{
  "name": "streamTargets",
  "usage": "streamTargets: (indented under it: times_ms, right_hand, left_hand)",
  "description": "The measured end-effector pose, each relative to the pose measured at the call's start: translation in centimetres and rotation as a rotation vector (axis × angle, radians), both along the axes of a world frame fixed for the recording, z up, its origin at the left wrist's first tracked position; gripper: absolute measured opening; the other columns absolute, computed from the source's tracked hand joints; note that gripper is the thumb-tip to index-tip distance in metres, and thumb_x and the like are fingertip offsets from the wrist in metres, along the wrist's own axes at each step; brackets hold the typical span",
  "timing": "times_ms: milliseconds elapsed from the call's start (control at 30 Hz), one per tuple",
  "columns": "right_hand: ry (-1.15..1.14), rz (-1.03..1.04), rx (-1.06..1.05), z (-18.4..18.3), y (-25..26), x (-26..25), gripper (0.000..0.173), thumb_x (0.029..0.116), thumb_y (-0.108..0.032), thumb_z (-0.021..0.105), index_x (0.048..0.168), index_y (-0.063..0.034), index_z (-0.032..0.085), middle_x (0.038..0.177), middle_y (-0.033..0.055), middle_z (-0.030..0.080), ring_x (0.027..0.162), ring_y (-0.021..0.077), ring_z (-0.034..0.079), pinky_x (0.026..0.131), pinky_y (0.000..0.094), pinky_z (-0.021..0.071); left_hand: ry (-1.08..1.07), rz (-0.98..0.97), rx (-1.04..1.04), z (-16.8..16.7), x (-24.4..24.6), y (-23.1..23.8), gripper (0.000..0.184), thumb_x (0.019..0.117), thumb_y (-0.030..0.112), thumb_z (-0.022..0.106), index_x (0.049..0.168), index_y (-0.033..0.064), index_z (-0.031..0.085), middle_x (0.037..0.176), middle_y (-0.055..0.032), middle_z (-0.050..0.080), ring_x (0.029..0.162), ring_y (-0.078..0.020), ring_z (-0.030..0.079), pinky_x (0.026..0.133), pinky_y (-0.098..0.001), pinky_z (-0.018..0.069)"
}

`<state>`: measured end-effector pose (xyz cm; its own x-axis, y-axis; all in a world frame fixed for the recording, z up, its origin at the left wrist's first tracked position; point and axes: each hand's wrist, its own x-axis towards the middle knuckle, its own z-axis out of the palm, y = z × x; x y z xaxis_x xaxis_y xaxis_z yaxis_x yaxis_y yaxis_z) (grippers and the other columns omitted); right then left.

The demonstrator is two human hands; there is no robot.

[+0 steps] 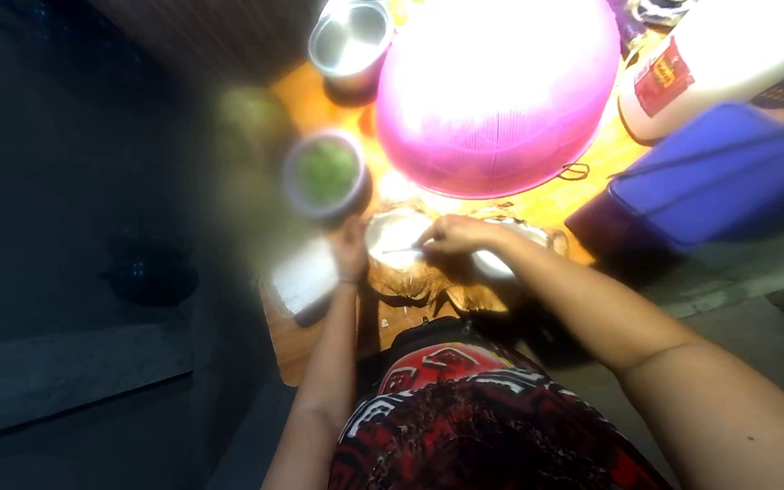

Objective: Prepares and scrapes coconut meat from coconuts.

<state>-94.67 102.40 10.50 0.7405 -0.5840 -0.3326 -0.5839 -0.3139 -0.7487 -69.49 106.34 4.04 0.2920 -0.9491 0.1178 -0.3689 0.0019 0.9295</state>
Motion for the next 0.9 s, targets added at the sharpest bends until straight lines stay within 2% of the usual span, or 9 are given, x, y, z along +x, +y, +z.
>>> streamTargets:
  times_ms: [133, 267, 333, 467, 600, 633, 733, 833, 900]
  right_hand:
    - [-0.062, 0.035, 0.003, -1.6, 0.3, 0.5, 0.024, 0.1038, -0.015, 0.061, 0.122, -0.0105, 0.076, 0.095, 0.0146, 0.074, 0.086, 0.0281, 0.068, 0.084, 0.0535, 0.0529]
    - [0.127, 0.075, 0.069, 1.7, 0.1, -0.6, 0.026, 0.1061, -0.015, 0.058, 0.126, -0.0117, 0.074, 0.107, 0.0170, 0.073, 0.100, 0.0323, 0.067, 0.094, 0.0552, 0.0501]
    - [0.083, 0.022, 0.053, 1.7, -0.2, -0.3, 0.026, 0.1063, -0.016, 0.058, 0.127, -0.0124, 0.074, 0.108, 0.0166, 0.074, 0.101, 0.0319, 0.069, 0.095, 0.0557, 0.0509]
    - [-0.011, 0.055, -0.001, -0.2, 0.2, 0.6, 0.026, 0.1052, -0.016, 0.059, 0.125, -0.0113, 0.075, 0.096, 0.0150, 0.073, 0.086, 0.0283, 0.067, 0.086, 0.0530, 0.0522]
    - [0.118, 0.102, 0.036, 0.7, 0.2, -1.1, 0.025, 0.1050, -0.014, 0.059, 0.123, -0.0105, 0.075, 0.106, 0.0175, 0.073, 0.100, 0.0336, 0.068, 0.093, 0.0568, 0.0505]
    - [0.123, 0.088, 0.030, 0.9, 0.0, -1.3, 0.024, 0.1047, -0.015, 0.059, 0.122, -0.0114, 0.076, 0.103, 0.0168, 0.073, 0.097, 0.0329, 0.068, 0.091, 0.0566, 0.0511]
    - [0.058, 0.049, 0.017, 1.8, -0.1, -0.4, 0.026, 0.1057, -0.014, 0.058, 0.126, -0.0098, 0.074, 0.106, 0.0176, 0.074, 0.100, 0.0326, 0.069, 0.095, 0.0555, 0.0509]
    - [0.001, 0.067, -0.006, 0.1, 0.3, 0.5, 0.025, 0.1053, -0.015, 0.059, 0.124, -0.0104, 0.075, 0.098, 0.0156, 0.073, 0.090, 0.0298, 0.068, 0.087, 0.0539, 0.0524]
    - [0.064, 0.095, 0.027, 0.7, 0.5, 0.0, 0.025, 0.1052, -0.015, 0.059, 0.123, -0.0114, 0.075, 0.103, 0.0159, 0.074, 0.097, 0.0319, 0.070, 0.091, 0.0565, 0.0525]
  left_hand:
    - [0.025, -0.008, -0.013, -0.2, 0.3, 0.1, 0.031, 0.1040, 0.017, 0.059, 0.129, -0.0007, 0.063, 0.111, -0.0100, 0.071, 0.095, -0.0056, 0.067, 0.089, -0.0241, 0.0543]
    - [0.009, -0.002, -0.006, 0.0, 0.2, 0.2, 0.030, 0.1045, 0.017, 0.058, 0.128, 0.0007, 0.064, 0.110, -0.0082, 0.072, 0.094, -0.0049, 0.067, 0.088, -0.0239, 0.0545]
    - [0.010, 0.007, 0.013, 0.2, 0.0, 0.1, 0.030, 0.1049, 0.016, 0.057, 0.129, 0.0010, 0.064, 0.111, -0.0088, 0.072, 0.095, -0.0051, 0.067, 0.089, -0.0242, 0.0542]
    - [0.010, -0.004, -0.005, 0.0, 0.2, -0.1, 0.030, 0.1044, 0.017, 0.058, 0.128, -0.0008, 0.064, 0.111, -0.0102, 0.071, 0.096, -0.0056, 0.067, 0.089, -0.0240, 0.0541]
    - [0.012, -0.006, 0.015, 0.0, 0.2, 0.1, 0.032, 0.1052, 0.017, 0.057, 0.131, -0.0003, 0.063, 0.112, -0.0103, 0.071, 0.097, -0.0066, 0.067, 0.090, -0.0252, 0.0542]
    - [0.008, 0.000, 0.020, 0.1, 0.1, 0.1, 0.031, 0.1051, 0.017, 0.057, 0.130, -0.0003, 0.063, 0.113, -0.0105, 0.071, 0.097, -0.0069, 0.067, 0.090, -0.0255, 0.0542]
    - [0.012, 0.002, 0.020, 0.1, -0.1, 0.0, 0.031, 0.1049, 0.018, 0.057, 0.130, 0.0007, 0.064, 0.112, -0.0099, 0.071, 0.096, -0.0063, 0.067, 0.089, -0.0254, 0.0543]
    - [0.026, -0.010, 0.003, -0.2, 0.2, 0.0, 0.031, 0.1051, 0.018, 0.057, 0.130, 0.0001, 0.063, 0.112, -0.0100, 0.071, 0.095, -0.0063, 0.067, 0.088, -0.0250, 0.0549]
    - [0.006, -0.004, 0.022, -0.1, 0.2, 0.1, 0.031, 0.1053, 0.018, 0.056, 0.130, 0.0006, 0.063, 0.112, -0.0100, 0.071, 0.094, -0.0072, 0.067, 0.088, -0.0265, 0.0550]
